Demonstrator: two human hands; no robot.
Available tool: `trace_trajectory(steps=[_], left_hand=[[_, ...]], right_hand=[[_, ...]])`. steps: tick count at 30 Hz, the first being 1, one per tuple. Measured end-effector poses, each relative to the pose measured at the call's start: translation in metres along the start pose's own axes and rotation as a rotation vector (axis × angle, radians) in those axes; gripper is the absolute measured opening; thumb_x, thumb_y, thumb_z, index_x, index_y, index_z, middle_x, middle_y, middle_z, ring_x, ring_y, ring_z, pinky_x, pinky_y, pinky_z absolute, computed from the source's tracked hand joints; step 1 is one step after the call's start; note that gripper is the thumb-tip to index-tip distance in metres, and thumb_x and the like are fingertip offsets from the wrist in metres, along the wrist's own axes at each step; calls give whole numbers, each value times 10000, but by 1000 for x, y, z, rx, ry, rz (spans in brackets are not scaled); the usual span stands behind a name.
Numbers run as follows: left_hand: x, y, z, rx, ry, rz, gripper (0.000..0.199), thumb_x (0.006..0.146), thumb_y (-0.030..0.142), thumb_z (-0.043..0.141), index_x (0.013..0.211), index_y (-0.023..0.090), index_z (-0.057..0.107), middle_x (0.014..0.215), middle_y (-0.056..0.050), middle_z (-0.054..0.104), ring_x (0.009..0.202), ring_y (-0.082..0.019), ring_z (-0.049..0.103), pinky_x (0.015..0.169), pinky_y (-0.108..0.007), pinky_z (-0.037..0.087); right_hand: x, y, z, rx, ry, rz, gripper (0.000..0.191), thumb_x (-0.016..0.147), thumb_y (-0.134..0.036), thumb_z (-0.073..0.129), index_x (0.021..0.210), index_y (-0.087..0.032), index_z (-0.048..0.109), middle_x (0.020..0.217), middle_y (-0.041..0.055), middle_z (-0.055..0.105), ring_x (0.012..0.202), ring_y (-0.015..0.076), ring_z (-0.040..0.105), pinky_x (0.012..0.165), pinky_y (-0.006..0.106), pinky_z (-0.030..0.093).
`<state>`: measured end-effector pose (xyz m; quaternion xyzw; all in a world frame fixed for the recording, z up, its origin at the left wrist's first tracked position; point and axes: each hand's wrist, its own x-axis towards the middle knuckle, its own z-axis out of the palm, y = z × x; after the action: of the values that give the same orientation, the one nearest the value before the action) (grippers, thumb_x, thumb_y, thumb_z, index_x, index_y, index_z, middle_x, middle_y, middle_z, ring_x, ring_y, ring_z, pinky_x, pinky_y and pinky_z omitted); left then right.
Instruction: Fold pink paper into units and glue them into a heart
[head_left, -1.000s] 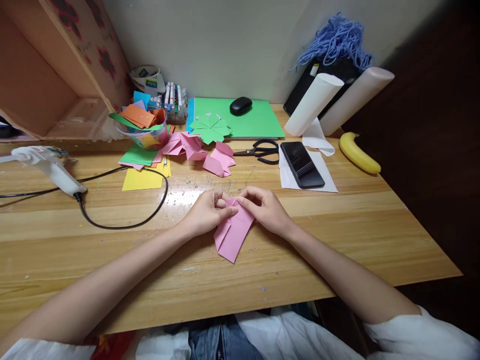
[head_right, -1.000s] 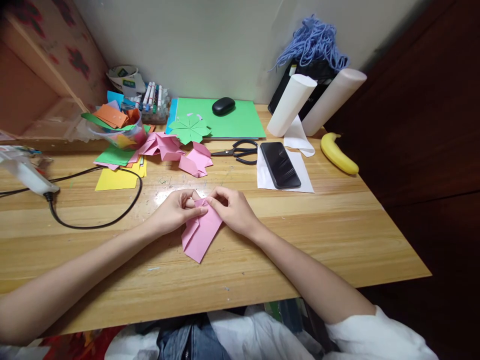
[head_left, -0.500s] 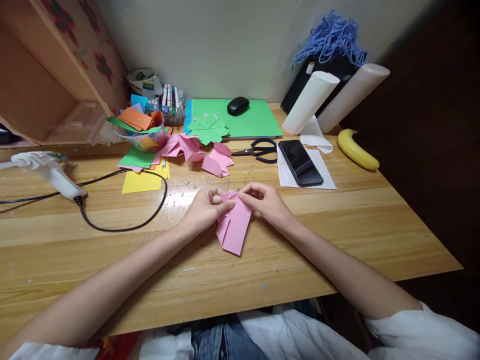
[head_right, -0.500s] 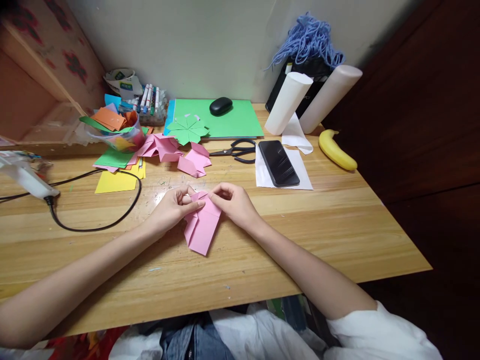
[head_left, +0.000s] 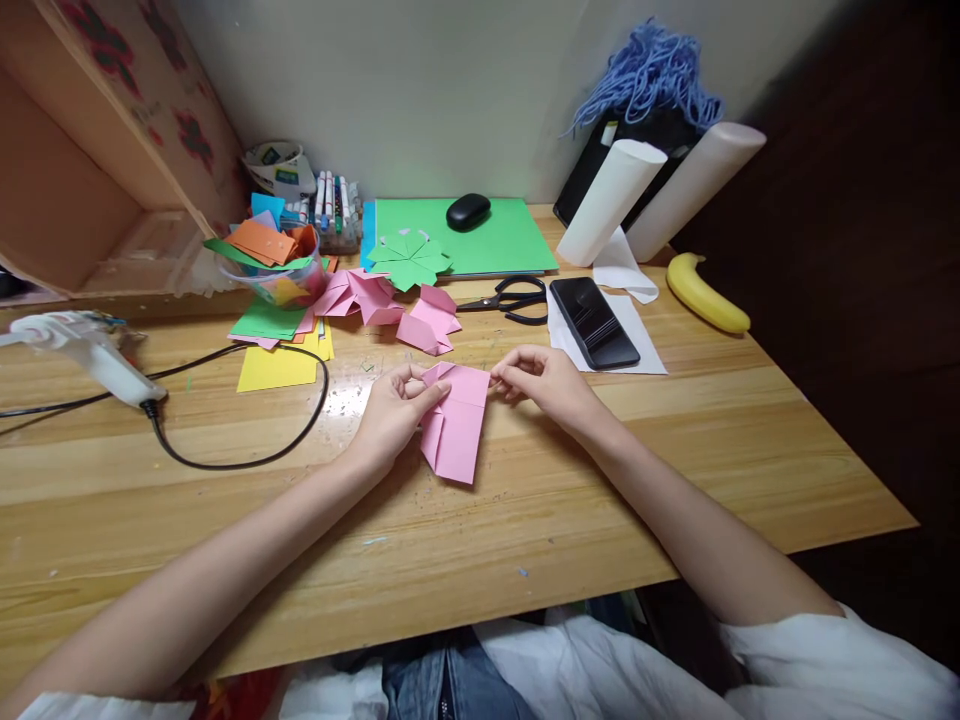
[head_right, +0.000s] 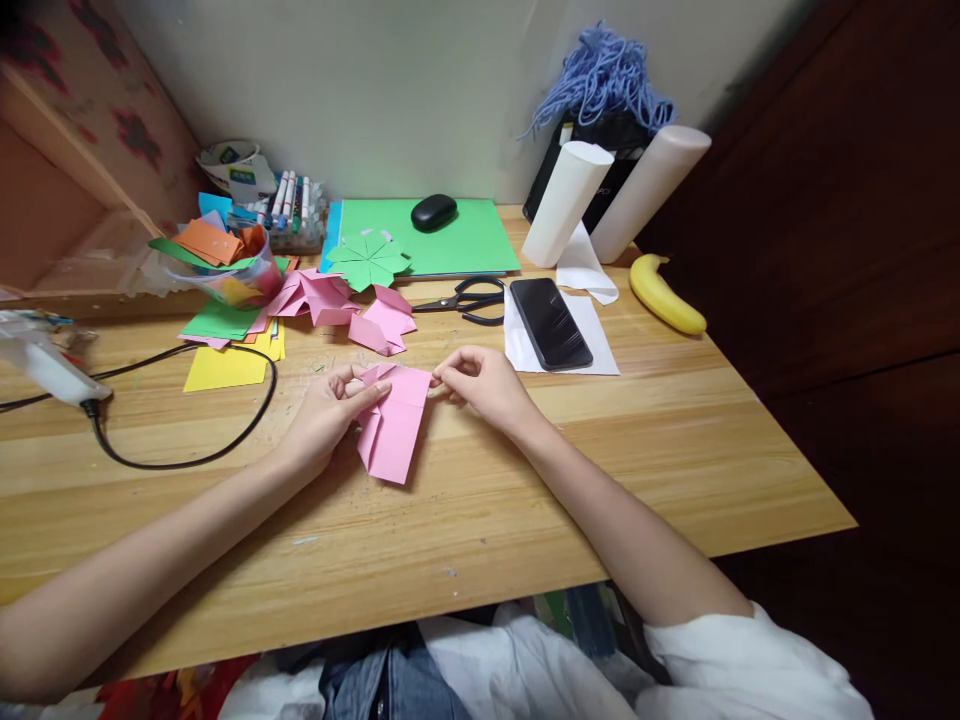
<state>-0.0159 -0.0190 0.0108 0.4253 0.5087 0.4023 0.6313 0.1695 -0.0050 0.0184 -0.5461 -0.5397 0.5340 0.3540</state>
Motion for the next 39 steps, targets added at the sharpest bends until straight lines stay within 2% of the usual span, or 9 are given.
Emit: trace_trajectory(steps=[5, 8, 11, 15, 20, 25, 28, 31, 39], left_hand=[[0, 1, 0, 14, -19, 15, 239, 675, 311, 656, 725, 140, 497, 541, 45, 558, 433, -55, 470, 407, -147, 316], [1, 2, 0, 2, -65, -37, 290, 635, 281, 687, 825, 144, 516, 636, 10, 621, 525, -100, 567, 484, -191, 417], [1, 2, -1, 66, -213, -83, 387, 583, 244, 720, 913, 141, 547, 711, -20, 652, 605, -129, 603, 570, -238, 460], [1, 0, -3, 289, -377, 7, 180, 645, 277, 661, 720, 117, 625, 613, -5, 612, 523, -93, 531, 478, -191, 367], [4, -1, -3, 203, -190, 37, 272, 678, 294, 634, 873, 106, 644, 785, -55, 658, 619, -125, 559, 532, -213, 395], [6, -3, -4, -22, -6, 118, 321, 704, 307, 624, 946, 99, 596, 891, -85, 648, 677, -127, 571, 559, -206, 425], [4, -4, -4, -75, -10, 116, 368, 683, 303, 648, 993, 116, 579, 914, -85, 651, 684, -137, 591, 566, -217, 446], [1, -2, -3, -66, -121, 43, 361, 668, 291, 662, 983, 124, 602, 918, -89, 664, 726, -163, 616, 632, -253, 472], [-1, -3, -3, -71, -268, 17, 257, 726, 321, 605, 859, 104, 639, 789, -78, 676, 688, -164, 620, 667, -274, 467]], right_hand=[[-2, 5, 8, 17, -147, -36, 168, 721, -310, 586, 729, -146, 553, 674, 7, 589, 580, 96, 550, 541, 221, 454], [-3, 7, 9, -1, -93, -87, 165, 717, -300, 599, 699, -145, 545, 671, -1, 576, 588, 90, 534, 563, 221, 437], [-4, 5, 9, -38, -59, -151, 168, 720, -311, 602, 722, -144, 581, 713, 8, 593, 635, 99, 537, 580, 220, 421], [-6, 1, 11, -122, -177, -180, 197, 724, -343, 602, 739, -148, 632, 753, 27, 629, 682, 120, 554, 609, 233, 426], [-1, -4, 0, 52, -15, -109, 388, 809, -478, 443, 849, -145, 640, 750, 48, 634, 646, 117, 566, 586, 233, 444], [-2, -4, 1, 64, -152, -85, 357, 670, -390, 656, 940, -159, 622, 881, 56, 649, 665, 124, 570, 522, 215, 422], [-6, 2, 12, 79, -31, -124, 269, 672, -355, 660, 838, -145, 630, 774, 37, 644, 640, 119, 557, 547, 227, 430], [-8, 7, 21, 72, 143, -204, 217, 703, -352, 635, 776, -148, 629, 709, 21, 623, 606, 115, 543, 554, 237, 440], [-10, 11, 20, -248, 322, -579, 189, 806, -217, 527, 940, -227, 660, 919, 35, 652, 847, 160, 596, 744, 298, 482]])
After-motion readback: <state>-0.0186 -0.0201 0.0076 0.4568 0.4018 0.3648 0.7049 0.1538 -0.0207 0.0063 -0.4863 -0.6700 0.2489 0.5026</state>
